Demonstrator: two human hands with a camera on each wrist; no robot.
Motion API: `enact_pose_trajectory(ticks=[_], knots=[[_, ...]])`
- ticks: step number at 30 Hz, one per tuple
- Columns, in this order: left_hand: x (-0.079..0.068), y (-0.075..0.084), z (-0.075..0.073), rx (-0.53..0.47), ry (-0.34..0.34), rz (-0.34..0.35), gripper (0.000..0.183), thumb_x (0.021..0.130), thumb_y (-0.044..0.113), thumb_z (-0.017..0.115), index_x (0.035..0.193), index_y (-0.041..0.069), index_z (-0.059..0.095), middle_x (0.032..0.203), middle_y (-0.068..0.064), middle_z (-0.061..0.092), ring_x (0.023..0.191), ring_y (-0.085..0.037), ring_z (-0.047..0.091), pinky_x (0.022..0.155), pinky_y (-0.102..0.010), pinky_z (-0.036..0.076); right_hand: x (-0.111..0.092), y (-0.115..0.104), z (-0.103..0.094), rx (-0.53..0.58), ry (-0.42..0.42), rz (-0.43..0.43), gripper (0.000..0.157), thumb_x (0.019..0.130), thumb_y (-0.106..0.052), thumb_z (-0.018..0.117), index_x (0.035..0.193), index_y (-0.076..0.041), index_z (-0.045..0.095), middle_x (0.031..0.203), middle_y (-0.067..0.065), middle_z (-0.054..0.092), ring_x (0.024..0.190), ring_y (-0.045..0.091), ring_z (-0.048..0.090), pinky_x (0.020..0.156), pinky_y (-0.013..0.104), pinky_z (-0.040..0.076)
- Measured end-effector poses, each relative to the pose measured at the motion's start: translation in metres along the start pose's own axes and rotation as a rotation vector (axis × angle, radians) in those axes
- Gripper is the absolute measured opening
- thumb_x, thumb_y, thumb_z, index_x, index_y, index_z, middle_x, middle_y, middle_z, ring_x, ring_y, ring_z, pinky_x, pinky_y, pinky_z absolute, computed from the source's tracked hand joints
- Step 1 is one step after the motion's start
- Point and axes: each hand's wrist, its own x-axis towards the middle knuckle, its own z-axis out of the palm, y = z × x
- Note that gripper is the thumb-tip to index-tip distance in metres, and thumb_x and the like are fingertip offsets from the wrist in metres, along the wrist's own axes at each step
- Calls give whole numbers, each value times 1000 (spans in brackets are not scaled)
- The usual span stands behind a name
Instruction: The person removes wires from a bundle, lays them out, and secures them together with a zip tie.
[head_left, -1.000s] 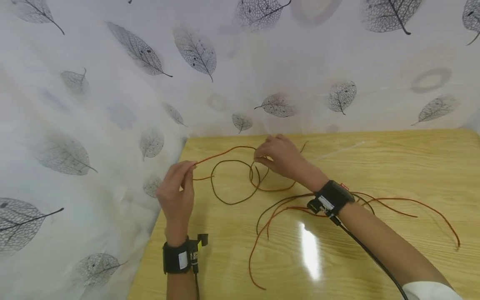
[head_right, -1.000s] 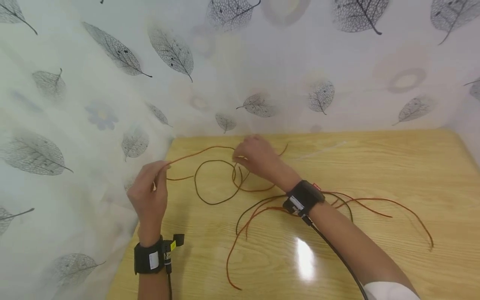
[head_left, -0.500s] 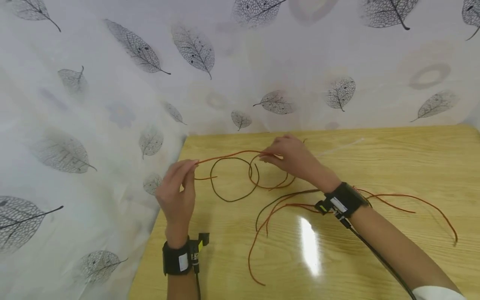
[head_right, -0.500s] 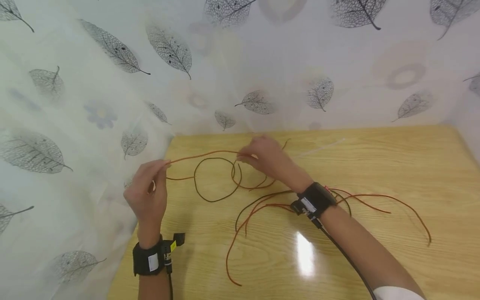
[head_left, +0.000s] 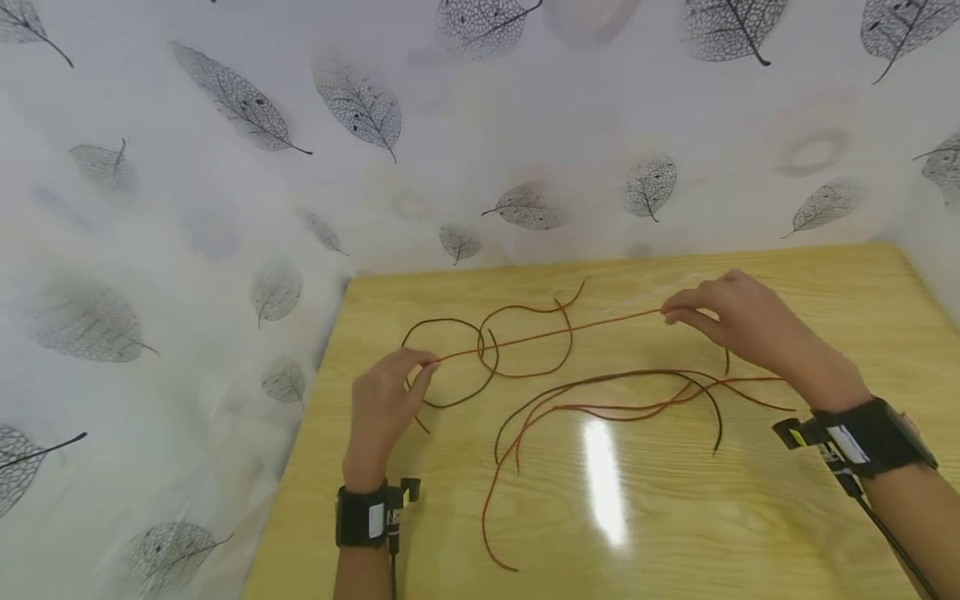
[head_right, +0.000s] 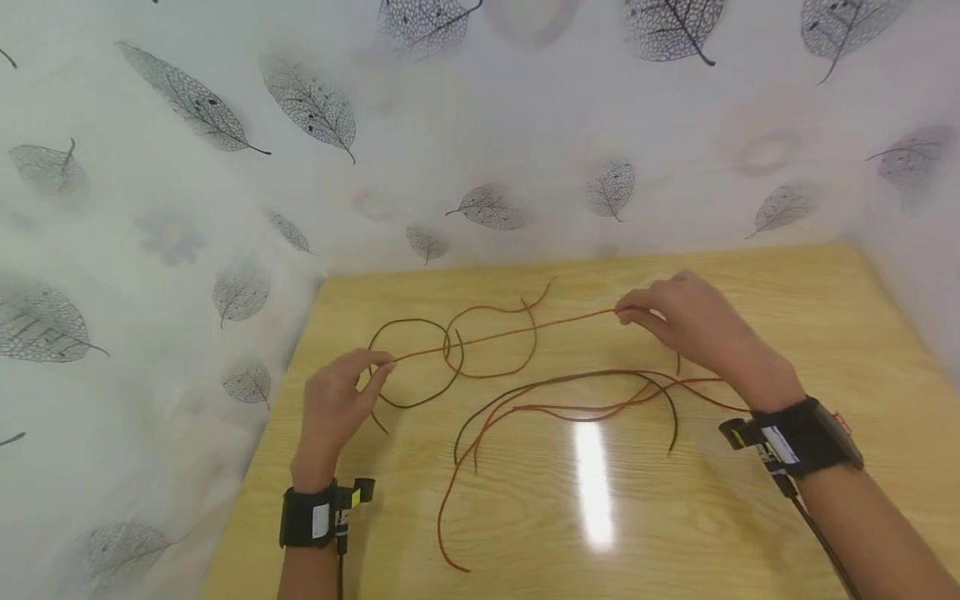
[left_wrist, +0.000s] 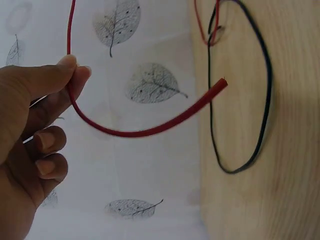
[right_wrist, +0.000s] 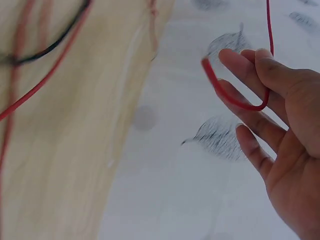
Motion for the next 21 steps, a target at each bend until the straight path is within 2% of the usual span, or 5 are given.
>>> enact_pose_trajectory(ticks=[4,7,13,16,21], knots=[[-9,4,12,-18,-136,-19,11,85,24,76,94,18,77,87,3,75,62,-13,66,37,-29,43,-40,21,1,-56,-14,79,18,75,-13,81,94,-16,78,79,-2,73,67,18,62,81,47,44],[-15,8,19,-36,-207,-44,12,86,25,75,95,19,77,89,4,75,74,-16,70,47,-32,51,-65,31,0,-96,-14,98,21,71,-13,83,92,-17,80,72,-4,70,57,14,54,64,41,46],[-26,15,31,-93,-303,-90,10,84,24,77,94,21,77,90,8,75,84,-13,70,65,-34,57,-90,41,3,-113,-11,109,25,69,-10,83,94,-16,80,67,-5,69,49,7,49,63,42,48],[-30,17,36,-106,-342,-107,9,84,25,77,92,22,76,88,10,74,82,-11,69,66,-32,56,-96,43,6,-118,6,113,21,68,-11,84,89,-16,80,66,-5,69,48,9,52,66,44,49],[-35,22,43,-102,-404,-130,6,83,29,77,88,25,77,81,12,69,66,-7,56,52,-27,45,-108,46,12,-164,47,111,18,62,-14,86,79,-17,80,68,-2,69,63,19,58,67,45,46]])
